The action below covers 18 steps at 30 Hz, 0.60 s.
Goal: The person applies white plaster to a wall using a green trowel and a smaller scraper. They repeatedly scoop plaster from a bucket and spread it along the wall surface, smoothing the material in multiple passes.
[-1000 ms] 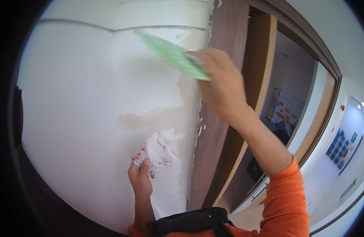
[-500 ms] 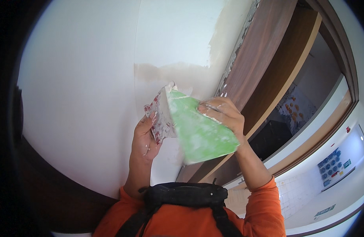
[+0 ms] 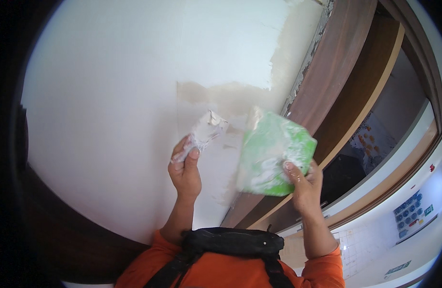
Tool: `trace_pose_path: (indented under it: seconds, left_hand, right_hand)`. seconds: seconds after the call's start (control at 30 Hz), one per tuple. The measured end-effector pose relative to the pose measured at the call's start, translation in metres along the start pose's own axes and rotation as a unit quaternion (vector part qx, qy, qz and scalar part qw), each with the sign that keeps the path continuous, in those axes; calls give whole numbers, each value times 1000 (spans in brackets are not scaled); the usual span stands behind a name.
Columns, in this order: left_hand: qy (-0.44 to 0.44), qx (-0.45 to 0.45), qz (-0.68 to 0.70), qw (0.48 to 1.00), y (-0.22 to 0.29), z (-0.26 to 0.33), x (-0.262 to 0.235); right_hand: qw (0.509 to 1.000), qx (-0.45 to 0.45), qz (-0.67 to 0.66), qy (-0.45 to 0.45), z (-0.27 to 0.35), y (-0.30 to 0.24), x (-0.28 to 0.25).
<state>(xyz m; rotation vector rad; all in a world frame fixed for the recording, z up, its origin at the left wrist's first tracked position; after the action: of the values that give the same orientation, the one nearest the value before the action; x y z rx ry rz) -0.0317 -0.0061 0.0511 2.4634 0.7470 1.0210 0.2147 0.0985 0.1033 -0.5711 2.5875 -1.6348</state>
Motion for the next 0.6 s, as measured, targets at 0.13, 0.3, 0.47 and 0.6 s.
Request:
trace_pose_path:
  seconds: [0.13, 0.3, 0.47, 0.6]
  left_hand:
    - [-64, 162, -33, 984, -5, -6, 2]
    - [-135, 190, -89, 968, -13, -13, -6]
    - [-184, 161, -220, 944, -20, -19, -6]
    - [-168, -36, -146, 974, -25, 6, 4]
  right_hand:
    - [948, 267, -169, -41, 21, 25, 44]
    - [914, 305, -247, -100, 21, 27, 59]
    - [964, 159, -211, -42, -2, -18, 54]
    - [994, -92, -29, 51, -33, -73, 74]
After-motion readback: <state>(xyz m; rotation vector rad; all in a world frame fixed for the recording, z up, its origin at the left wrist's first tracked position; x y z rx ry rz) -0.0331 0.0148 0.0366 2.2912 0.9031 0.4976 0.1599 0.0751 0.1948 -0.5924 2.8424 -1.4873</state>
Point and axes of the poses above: each hand's wrist, its own z-axis away from the middle knuckle, its own x-axis out of the palm, y = z × x, the point moved 3 cm from there along -z, towards the middle knuckle, and after that the axes turned 9 degrees about y, right-handed, at the moved point
